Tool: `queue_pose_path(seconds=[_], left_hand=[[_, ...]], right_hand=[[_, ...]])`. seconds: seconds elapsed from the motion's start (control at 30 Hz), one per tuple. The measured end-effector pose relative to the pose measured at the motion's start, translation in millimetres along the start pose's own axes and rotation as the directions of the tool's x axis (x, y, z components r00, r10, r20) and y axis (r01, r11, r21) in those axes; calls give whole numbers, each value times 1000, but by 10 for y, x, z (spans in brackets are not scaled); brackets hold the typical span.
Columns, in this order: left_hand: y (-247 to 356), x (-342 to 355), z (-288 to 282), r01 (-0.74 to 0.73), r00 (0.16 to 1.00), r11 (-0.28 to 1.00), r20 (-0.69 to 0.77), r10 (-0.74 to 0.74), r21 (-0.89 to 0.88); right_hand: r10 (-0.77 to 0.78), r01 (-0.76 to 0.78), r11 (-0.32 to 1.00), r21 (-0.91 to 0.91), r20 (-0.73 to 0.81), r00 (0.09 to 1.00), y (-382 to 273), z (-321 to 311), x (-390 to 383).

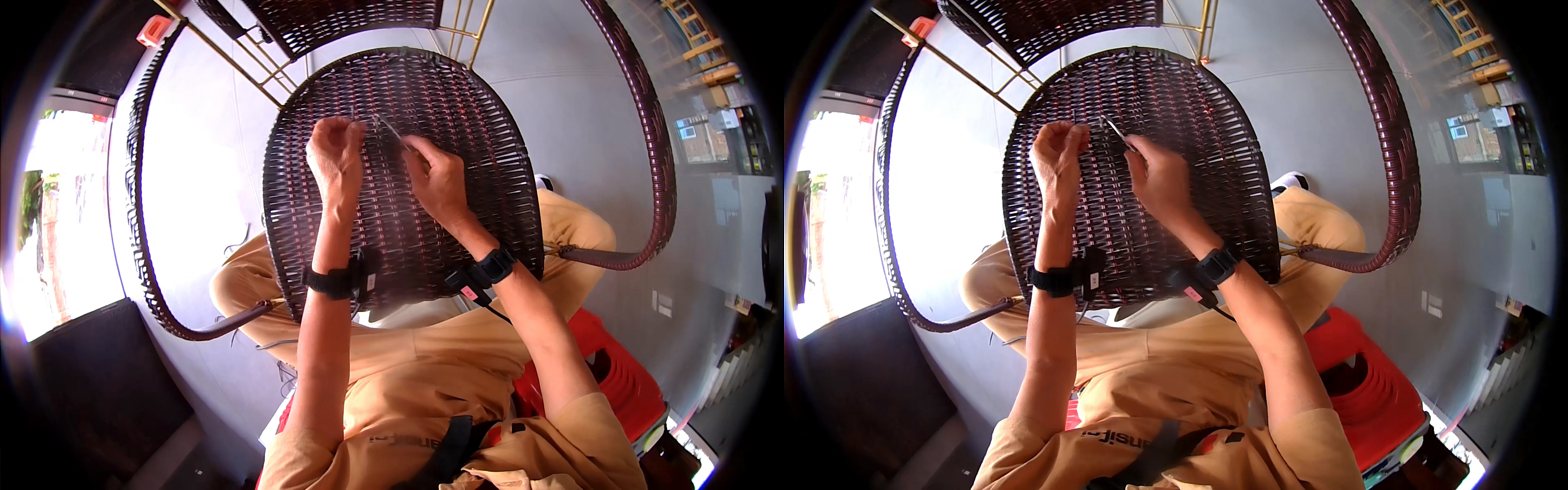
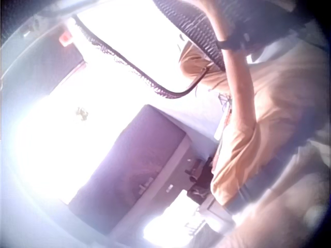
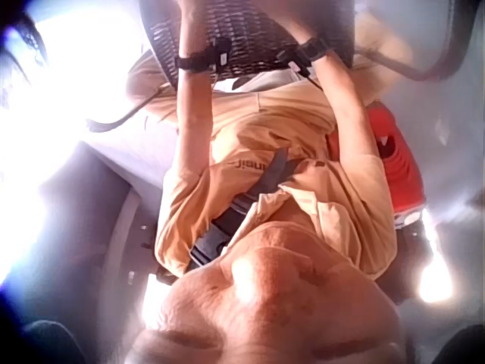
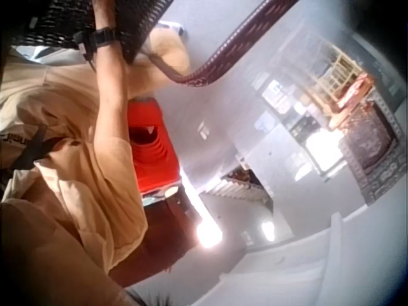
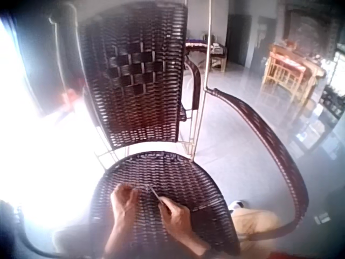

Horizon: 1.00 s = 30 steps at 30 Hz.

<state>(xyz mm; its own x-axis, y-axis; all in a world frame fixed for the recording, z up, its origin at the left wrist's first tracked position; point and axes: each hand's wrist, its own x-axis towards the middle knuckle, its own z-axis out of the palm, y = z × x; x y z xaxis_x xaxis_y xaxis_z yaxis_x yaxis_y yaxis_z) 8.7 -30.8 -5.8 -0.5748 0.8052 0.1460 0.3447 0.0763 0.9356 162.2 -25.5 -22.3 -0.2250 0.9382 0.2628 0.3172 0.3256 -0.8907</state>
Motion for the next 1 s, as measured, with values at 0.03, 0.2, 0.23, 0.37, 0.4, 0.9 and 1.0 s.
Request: queue_pose_path(seconds=[0.03, 0.2, 0.23, 0.37, 0.4, 0.9, 1.0], left_hand=[[60, -18, 34, 57, 997, 948, 72, -36, -314], [269, -77, -53, 239, 953, 714, 301, -42, -658], [289, -91, -75, 248, 950, 719, 307, -50, -650], [254, -168, -179, 309, 934, 669, 349, -79, -676], [203, -168, -172, 309, 936, 659, 343, -82, -685], [344, 338, -301, 45, 953, 798, 266, 146, -601], [355, 395, -281, 11, 948, 795, 259, 184, -607]], right_hand=[[-11, 11, 1000, -10, -8, 1000, -11, -23, 18], [-12, 16, 990, -142, 26, 1000, -84, -110, 42], [28, -13, 976, -218, 68, 997, -147, -178, 34], [99, -83, 954, -288, 43, 994, -413, -492, -147], [-7, 10, 941, -337, 11, 1000, -352, -543, -172], [-225, 185, 698, -691, 34, 974, -299, -772, -243], [-257, 231, 721, -653, 58, 965, -354, -820, -216]])
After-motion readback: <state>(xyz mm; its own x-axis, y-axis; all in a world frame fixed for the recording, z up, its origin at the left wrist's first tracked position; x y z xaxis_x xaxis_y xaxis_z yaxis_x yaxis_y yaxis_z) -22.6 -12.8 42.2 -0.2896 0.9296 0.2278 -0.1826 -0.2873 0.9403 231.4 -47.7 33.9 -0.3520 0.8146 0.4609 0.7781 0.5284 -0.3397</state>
